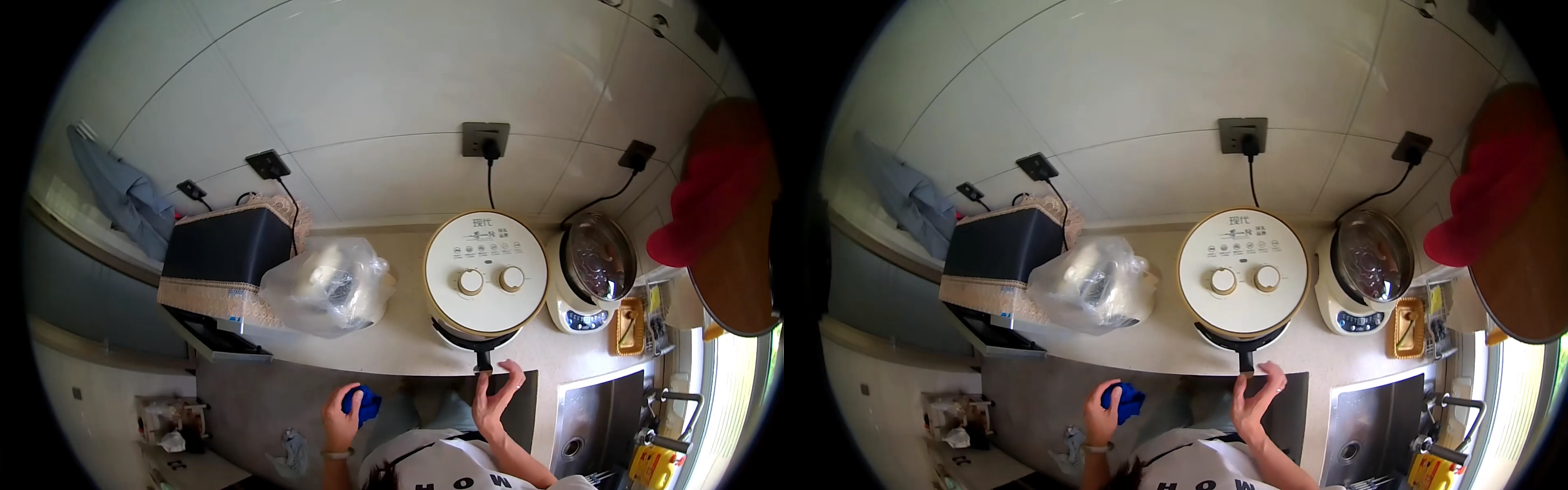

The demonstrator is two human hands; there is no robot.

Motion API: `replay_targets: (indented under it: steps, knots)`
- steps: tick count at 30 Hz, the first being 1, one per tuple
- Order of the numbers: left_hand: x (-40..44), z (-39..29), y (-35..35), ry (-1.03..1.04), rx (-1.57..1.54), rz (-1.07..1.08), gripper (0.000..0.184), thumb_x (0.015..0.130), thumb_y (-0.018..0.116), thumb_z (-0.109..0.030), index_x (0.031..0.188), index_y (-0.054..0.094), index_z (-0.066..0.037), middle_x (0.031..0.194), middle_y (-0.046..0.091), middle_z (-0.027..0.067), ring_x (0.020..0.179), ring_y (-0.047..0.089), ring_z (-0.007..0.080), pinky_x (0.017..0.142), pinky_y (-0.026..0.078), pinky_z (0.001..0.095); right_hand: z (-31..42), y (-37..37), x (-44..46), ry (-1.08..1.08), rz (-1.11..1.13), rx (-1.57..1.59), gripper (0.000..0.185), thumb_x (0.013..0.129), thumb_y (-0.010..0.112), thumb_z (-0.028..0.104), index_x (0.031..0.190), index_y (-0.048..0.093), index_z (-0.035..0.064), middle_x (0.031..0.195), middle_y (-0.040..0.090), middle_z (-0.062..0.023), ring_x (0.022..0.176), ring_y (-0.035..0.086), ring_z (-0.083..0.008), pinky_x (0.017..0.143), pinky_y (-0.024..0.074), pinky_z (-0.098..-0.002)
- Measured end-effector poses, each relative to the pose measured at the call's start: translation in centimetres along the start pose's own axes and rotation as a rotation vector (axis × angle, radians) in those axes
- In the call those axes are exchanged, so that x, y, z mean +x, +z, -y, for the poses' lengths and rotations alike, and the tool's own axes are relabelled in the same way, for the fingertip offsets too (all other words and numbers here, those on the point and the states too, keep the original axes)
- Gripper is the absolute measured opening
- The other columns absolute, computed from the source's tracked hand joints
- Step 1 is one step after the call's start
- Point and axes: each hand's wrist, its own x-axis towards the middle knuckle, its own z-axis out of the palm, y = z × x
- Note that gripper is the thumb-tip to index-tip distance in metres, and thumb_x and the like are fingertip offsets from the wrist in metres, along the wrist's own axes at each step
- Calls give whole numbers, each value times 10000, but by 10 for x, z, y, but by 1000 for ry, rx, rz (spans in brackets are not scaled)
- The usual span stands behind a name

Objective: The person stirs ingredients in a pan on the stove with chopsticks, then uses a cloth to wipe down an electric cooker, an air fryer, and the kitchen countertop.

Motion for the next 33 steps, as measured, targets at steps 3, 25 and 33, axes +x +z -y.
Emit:
replay_targets:
  steps: [3, 25, 33]
  knots:
    - [4, 17, -4, -71, -1, -37, 181, 934, 652, -200, 986, 699, -34, 917, 706, 155, 850, 676, 344, 781, 517, 396, 20, 11, 1, -73, 186, 186, 246, 785, 642, -20, 1011, 554, 25, 973, 565, -151, 930, 542, -327, 865, 435, -397]
    - [120, 17, -24, 320, -390, 688, 272, 888, 675, -183, 1128, 668, -55, 1144, 669, 106, 1084, 623, 244, 963, 471, 363, 43, 204, -49, 1422, 1011, 1006, 732, 965, 397, 644, 1487, 404, 131, 1450, 477, -166, 1330, 463, -303, 1121, 350, -490]
    - [168, -75, -71, 1003, 428, 143, 574, 772, 791, -371, 1311, 625, -267, 1499, 418, 8, 1406, 337, 328, 1121, 216, 653, 13, 168, -101, 1474, 388, 2042, 533, 999, 459, 443, 1347, 489, 41, 1279, 585, -225, 1186, 557, -393, 1052, 397, -615]
